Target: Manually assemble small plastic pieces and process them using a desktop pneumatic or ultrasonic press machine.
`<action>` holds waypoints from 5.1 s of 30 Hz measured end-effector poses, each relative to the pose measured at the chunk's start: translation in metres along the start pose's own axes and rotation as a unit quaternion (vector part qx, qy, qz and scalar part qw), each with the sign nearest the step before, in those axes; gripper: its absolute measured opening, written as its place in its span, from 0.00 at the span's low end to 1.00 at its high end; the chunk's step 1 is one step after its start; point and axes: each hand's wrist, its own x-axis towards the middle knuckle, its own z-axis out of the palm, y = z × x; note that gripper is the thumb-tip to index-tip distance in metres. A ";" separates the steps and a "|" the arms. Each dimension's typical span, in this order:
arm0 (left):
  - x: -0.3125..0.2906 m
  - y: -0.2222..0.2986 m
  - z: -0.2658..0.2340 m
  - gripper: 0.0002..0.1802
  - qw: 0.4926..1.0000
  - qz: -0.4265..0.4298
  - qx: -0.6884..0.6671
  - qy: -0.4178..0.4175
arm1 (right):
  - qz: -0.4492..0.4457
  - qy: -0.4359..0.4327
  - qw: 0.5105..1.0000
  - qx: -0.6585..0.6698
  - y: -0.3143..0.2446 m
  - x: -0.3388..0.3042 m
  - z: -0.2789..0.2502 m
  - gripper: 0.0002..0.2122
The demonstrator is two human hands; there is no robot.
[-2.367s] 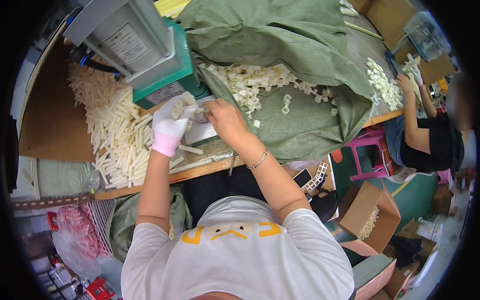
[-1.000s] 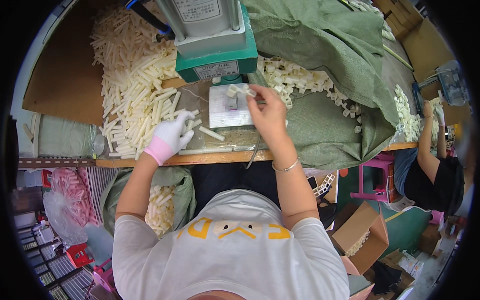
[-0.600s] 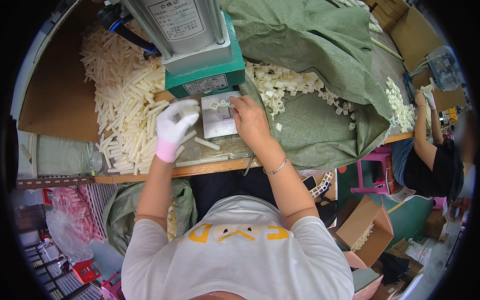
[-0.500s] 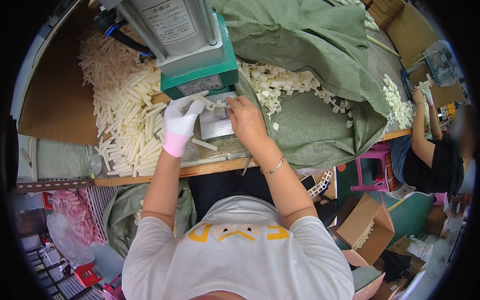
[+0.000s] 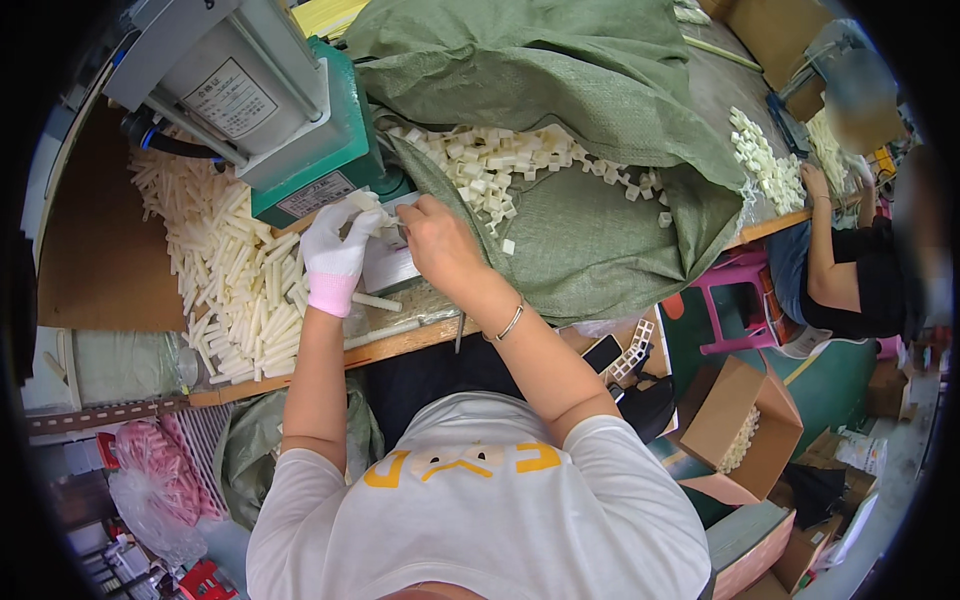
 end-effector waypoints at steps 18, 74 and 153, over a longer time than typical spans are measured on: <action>-0.009 -0.025 0.005 0.11 0.990 0.100 0.075 0.062 | 0.213 0.028 0.833 -0.509 0.243 -0.047 -0.168 0.21; -0.016 -0.013 -0.037 0.13 0.947 -0.187 -0.252 -0.064 | 0.244 -0.154 0.850 0.440 0.024 0.013 -0.009 0.11; 0.006 -0.003 -0.010 0.15 0.998 -0.050 0.012 -0.045 | 0.015 -0.006 1.000 0.017 0.010 0.009 0.001 0.11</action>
